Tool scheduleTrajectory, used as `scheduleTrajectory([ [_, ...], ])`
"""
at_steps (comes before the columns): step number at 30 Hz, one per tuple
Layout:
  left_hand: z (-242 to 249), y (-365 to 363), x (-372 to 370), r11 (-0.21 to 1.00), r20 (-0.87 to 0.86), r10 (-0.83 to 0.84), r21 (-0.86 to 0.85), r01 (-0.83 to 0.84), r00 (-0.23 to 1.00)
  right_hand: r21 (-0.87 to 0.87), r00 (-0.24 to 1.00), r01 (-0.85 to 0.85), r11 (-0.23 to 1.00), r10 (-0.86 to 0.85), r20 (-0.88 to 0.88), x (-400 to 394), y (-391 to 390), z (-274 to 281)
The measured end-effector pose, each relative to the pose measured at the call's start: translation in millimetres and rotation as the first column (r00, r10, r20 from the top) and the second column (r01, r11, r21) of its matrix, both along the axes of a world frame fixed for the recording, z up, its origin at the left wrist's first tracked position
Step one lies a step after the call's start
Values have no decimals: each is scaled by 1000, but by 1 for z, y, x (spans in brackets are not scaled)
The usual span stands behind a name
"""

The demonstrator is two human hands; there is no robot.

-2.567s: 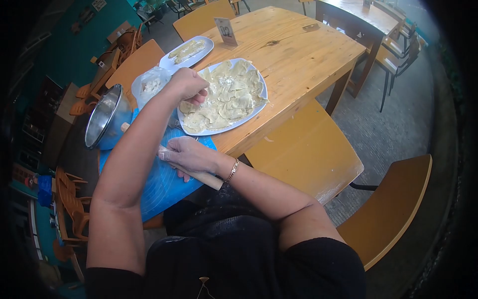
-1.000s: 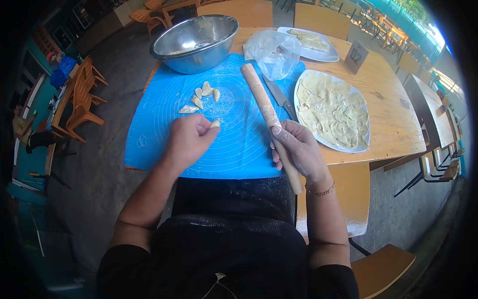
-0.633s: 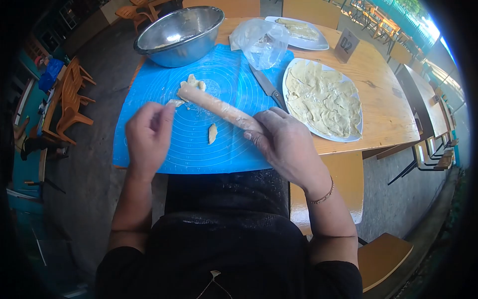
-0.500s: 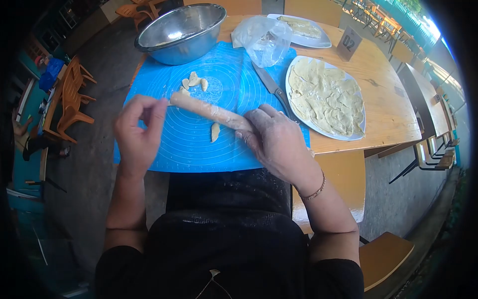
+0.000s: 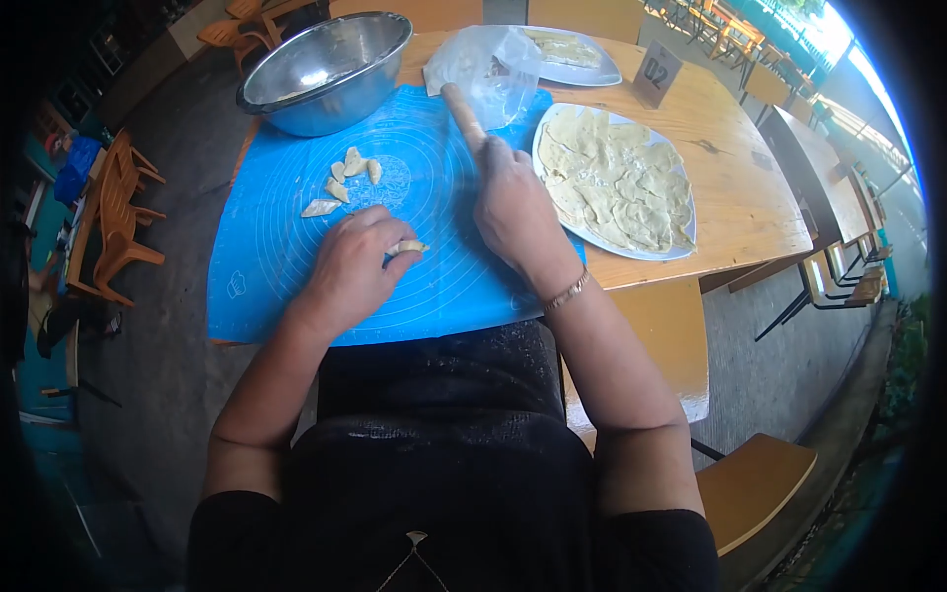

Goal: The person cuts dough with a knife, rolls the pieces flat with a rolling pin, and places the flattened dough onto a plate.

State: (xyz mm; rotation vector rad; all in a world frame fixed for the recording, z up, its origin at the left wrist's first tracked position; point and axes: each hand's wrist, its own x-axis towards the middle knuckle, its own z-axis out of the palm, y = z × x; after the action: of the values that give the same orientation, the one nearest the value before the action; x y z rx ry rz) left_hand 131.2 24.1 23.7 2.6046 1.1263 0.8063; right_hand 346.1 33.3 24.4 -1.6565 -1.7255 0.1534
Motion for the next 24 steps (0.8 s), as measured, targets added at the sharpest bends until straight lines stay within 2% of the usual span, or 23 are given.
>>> scheduleTrajectory([
  [2,5,5,-4,999,7,-31,6,31,999,-57,973,-223,973,226,44,-1,10,2],
  [3,6,7,-9,999,9,-31,7,31,999,22,981,-185,982,184,65,-4,13,-1],
  [4,7,9,-15,999,-1,-34,-35,34,999,20,980,-188,982,186,65,-3,13,0],
  [6,11,9,-27,996,-12,-25,-80,24,1000,112,921,-36,993,-11,390,1,10,10],
  [7,15,8,-33,989,-22,-40,-146,36,999,98,854,-49,994,-9,521,5,5,15],
  [8,17,7,-38,976,-30,-56,-211,49,998,94,853,-57,994,0,521,9,3,13],
  [10,15,7,-50,967,9,-72,-242,72,997,5,731,-40,999,26,682,15,1,7],
  [11,13,6,-53,957,50,-93,-271,103,994,97,727,-93,991,1,687,16,1,4],
  [15,6,-1,-57,944,116,6,-329,33,993,27,674,-122,992,63,736,18,6,10],
  [17,3,-3,-59,954,70,21,-299,1,997,-81,714,-28,996,76,696,13,14,7],
  [21,1,-14,-67,934,92,92,-353,-54,991,-50,724,-80,995,93,684,9,18,10],
  [23,0,-20,-77,951,78,114,-297,-86,990,10,807,-79,997,58,588,7,17,9],
  [24,-1,-22,-81,949,78,124,-302,-95,989,6,806,-89,996,69,588,9,18,7],
])
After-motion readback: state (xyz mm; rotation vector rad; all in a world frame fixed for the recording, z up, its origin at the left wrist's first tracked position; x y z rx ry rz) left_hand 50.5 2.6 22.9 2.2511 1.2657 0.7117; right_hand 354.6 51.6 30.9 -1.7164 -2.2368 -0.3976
